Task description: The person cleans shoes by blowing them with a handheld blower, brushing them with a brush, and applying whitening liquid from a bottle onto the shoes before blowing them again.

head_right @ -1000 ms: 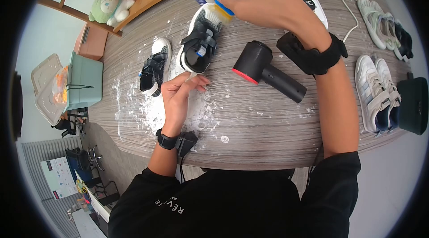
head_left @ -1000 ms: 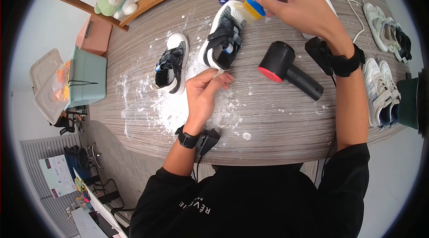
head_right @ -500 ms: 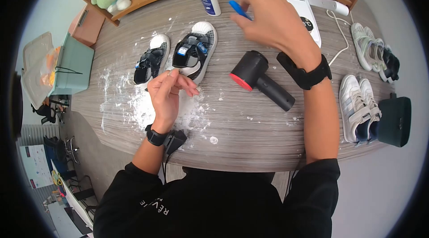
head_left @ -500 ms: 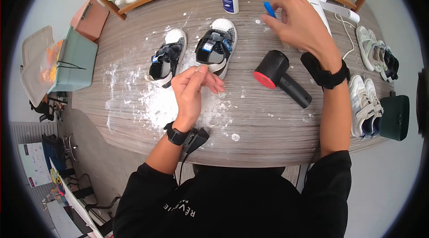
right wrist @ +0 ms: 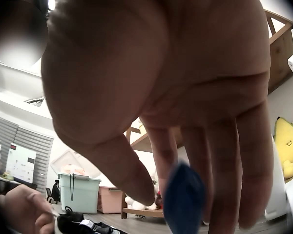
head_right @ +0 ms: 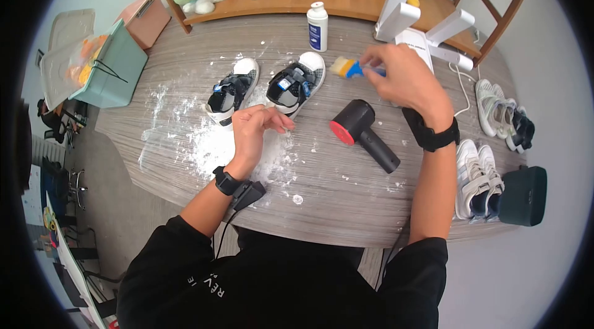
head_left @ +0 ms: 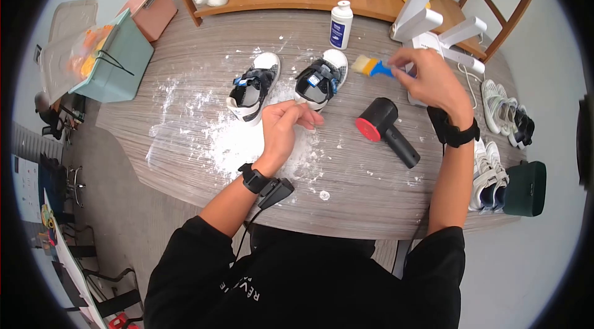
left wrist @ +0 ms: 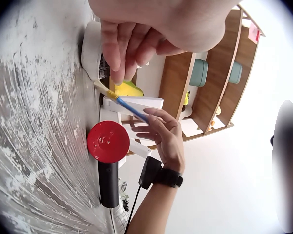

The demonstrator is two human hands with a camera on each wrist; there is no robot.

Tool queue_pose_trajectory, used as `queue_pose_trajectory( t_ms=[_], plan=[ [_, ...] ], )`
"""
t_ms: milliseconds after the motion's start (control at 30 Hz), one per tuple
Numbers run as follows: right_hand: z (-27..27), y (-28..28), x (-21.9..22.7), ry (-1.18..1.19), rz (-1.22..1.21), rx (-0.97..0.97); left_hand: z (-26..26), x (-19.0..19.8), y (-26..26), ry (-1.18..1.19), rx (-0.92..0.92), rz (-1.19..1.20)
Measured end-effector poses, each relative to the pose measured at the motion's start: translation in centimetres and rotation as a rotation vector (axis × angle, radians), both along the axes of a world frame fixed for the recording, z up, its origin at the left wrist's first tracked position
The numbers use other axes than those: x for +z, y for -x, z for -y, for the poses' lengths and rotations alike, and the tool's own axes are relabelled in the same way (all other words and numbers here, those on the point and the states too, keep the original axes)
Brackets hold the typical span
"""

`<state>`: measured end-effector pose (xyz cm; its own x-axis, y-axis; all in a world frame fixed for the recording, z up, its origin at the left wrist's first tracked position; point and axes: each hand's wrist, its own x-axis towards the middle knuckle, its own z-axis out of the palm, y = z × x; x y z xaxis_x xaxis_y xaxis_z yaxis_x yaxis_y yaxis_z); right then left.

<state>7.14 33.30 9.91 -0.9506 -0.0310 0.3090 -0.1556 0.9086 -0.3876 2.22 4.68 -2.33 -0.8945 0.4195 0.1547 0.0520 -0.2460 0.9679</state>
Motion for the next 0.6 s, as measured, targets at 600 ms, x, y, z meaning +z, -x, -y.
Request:
queue_pose_trajectory(
  t_ms=[600],
  plan=[
    [3.8,-6.1,-1.6,-0.171,0.098,0.068,-0.5,-0.5,-0.3,0.194,-0.105,-0.044]
  ],
)
